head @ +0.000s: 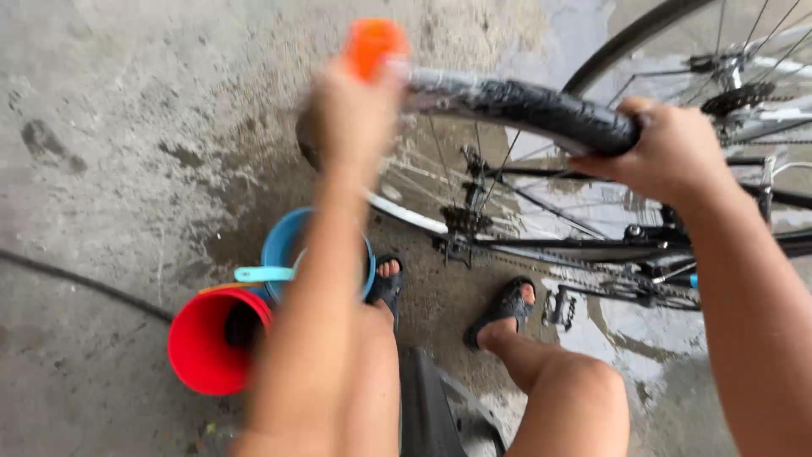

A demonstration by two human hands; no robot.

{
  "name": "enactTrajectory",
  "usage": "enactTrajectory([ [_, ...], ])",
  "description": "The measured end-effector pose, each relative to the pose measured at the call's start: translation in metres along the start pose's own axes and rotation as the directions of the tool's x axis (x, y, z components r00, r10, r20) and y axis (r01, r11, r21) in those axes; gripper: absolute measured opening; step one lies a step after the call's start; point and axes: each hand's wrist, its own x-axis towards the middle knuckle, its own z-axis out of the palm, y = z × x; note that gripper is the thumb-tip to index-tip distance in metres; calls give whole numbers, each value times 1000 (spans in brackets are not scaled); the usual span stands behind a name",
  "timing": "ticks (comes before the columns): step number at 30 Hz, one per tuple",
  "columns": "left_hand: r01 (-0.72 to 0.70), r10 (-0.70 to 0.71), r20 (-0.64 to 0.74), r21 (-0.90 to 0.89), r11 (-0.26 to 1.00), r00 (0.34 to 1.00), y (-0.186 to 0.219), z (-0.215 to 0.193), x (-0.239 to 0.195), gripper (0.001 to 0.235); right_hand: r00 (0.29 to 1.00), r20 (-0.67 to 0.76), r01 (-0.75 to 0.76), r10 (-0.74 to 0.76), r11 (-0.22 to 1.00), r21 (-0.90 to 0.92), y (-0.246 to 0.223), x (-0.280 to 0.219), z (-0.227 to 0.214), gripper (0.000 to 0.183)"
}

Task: Cleaning a bicycle tire by scrubbing it with a sponge and rinsing it with water

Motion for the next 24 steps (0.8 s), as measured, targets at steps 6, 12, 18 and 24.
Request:
enactTrajectory([
  [6,-782,716,-387,-20,623,581,41,118,-124,51,978,-151,140,-143,990,-35,41,5,37,24],
  [12,-434,311,-461,-186,882,831,-50,75,-47,54,942,-284,162,-178,984,-79,36,1,44,62],
  [18,-696,615,-365,-146,704,699,-1,181,-144,51,979,-189,52,-71,993,-102,18,1,40,62],
  [24,-50,-115,-303,-486,873,946,-66,43,-3,41,979,-186,59,-81,991,-118,4,-9,31,57],
])
